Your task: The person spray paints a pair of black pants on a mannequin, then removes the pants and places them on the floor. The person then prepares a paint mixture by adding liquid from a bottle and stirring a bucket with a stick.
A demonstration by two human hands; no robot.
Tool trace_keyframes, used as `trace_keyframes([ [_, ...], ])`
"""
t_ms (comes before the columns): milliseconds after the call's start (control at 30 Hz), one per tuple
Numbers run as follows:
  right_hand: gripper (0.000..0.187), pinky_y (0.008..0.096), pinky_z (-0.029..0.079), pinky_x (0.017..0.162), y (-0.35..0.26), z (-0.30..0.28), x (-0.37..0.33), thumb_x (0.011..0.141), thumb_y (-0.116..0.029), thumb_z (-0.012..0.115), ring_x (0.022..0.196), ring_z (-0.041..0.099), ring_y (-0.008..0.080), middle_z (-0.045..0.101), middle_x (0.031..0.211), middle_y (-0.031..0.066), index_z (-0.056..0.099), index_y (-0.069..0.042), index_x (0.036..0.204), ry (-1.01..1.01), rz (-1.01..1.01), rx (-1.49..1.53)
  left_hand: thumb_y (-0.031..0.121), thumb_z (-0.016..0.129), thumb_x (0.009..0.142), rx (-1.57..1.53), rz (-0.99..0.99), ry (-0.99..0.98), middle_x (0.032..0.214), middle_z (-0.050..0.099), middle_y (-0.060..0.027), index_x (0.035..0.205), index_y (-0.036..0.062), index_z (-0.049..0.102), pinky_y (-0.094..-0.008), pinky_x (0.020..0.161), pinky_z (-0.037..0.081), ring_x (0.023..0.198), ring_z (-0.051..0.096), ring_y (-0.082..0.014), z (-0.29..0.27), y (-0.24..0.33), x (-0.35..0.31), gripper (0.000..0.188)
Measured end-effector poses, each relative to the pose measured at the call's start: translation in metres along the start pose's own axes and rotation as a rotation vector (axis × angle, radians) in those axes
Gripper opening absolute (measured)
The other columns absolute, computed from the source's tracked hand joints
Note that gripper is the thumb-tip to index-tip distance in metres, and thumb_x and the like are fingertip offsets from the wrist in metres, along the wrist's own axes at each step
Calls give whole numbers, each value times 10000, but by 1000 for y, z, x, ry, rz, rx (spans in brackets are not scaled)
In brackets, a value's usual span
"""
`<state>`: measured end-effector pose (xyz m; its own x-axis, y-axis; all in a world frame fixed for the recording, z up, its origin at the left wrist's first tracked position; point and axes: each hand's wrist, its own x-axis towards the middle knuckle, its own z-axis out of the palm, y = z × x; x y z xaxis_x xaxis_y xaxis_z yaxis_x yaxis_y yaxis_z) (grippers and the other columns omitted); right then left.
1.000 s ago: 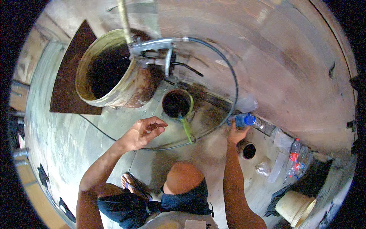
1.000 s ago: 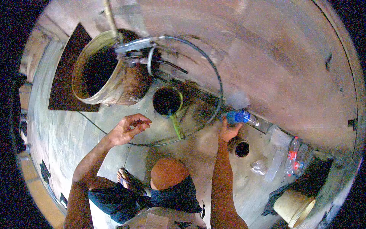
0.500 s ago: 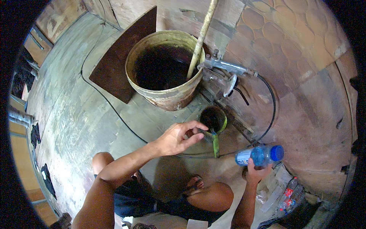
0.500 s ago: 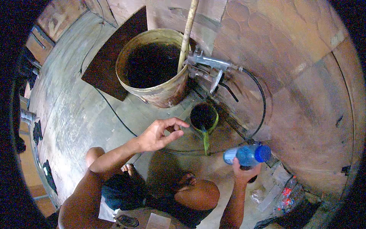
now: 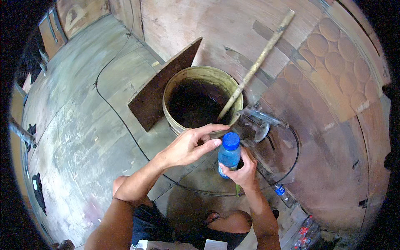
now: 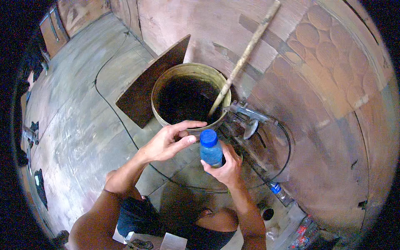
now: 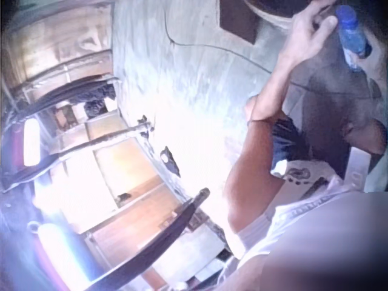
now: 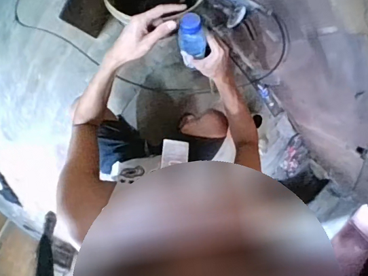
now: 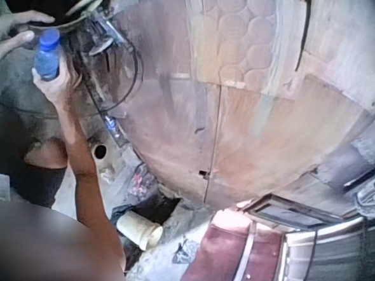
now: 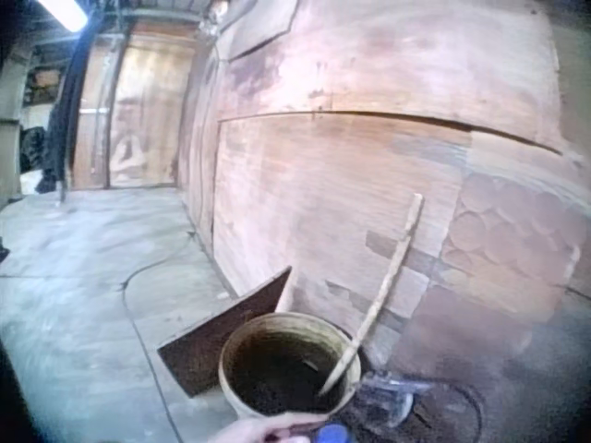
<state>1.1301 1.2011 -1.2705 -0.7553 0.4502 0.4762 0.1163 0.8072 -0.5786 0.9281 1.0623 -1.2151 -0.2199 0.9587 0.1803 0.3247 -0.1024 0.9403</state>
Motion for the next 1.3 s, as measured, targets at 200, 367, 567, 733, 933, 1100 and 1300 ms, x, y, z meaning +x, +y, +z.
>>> trace_keyframes([
  [200, 720, 433, 574, 755, -11, 25, 12, 610, -287, 880, 860, 693, 351, 671, 1000, 175, 613, -23, 1225, -42, -3, 19, 306, 613, 1001, -5, -14, -69, 672, 554, -12, 1409, 105, 540, -307, 577, 398, 624, 434, -85, -26, -7, -3, 461],
  [367, 708, 433, 575, 746, -13, 33, 17, 599, -275, 871, 838, 696, 345, 672, 978, 171, 625, -28, 1215, -45, -1, 35, 288, 613, 1004, -177, -23, -133, 710, 583, 10, 1398, 79, 541, -281, 625, 422, 668, 445, -61, -34, -24, 1, 452],
  [567, 687, 427, 570, 764, -10, 36, 12, 609, -282, 868, 867, 699, 342, 677, 995, 173, 629, -22, 1198, -58, 71, 27, 276, 639, 989, -199, -64, -83, 800, 678, -31, 1352, 14, 550, -279, 708, 478, 734, 544, -58, -20, -37, 5, 457],
  [733, 713, 436, 576, 723, -9, 37, 8, 591, -282, 877, 824, 695, 341, 671, 963, 156, 622, -51, 1215, -28, 76, -59, 274, 688, 952, -51, -151, 37, 815, 718, -86, 1241, -12, 616, -306, 694, 512, 730, 630, -91, -9, -31, 8, 413],
  [933, 717, 425, 560, 634, -9, 36, 5, 604, -349, 873, 741, 670, 316, 632, 890, 114, 619, -93, 1223, -14, 55, -290, 325, 737, 888, 248, -310, 168, 632, 651, -117, 1043, -14, 666, -383, 572, 502, 591, 655, -191, 0, -14, 6, 380],
  [1100, 696, 408, 550, 579, -8, 38, 1, 621, -397, 859, 683, 658, 296, 608, 855, 95, 624, -110, 1209, -44, 35, -427, 477, 722, 843, 411, -326, 230, 606, 626, -157, 952, -14, 645, -445, 586, 500, 580, 642, -339, 3, -17, 11, 508],
  [1300, 720, 420, 540, 554, -7, 41, -1, 603, -380, 856, 688, 658, 305, 598, 872, 88, 625, -111, 1230, -41, 39, -427, 585, 625, 846, 460, -397, 191, 614, 604, -220, 755, -20, 627, -486, 648, 511, 663, 646, -403, 2, -26, 19, 613],
])
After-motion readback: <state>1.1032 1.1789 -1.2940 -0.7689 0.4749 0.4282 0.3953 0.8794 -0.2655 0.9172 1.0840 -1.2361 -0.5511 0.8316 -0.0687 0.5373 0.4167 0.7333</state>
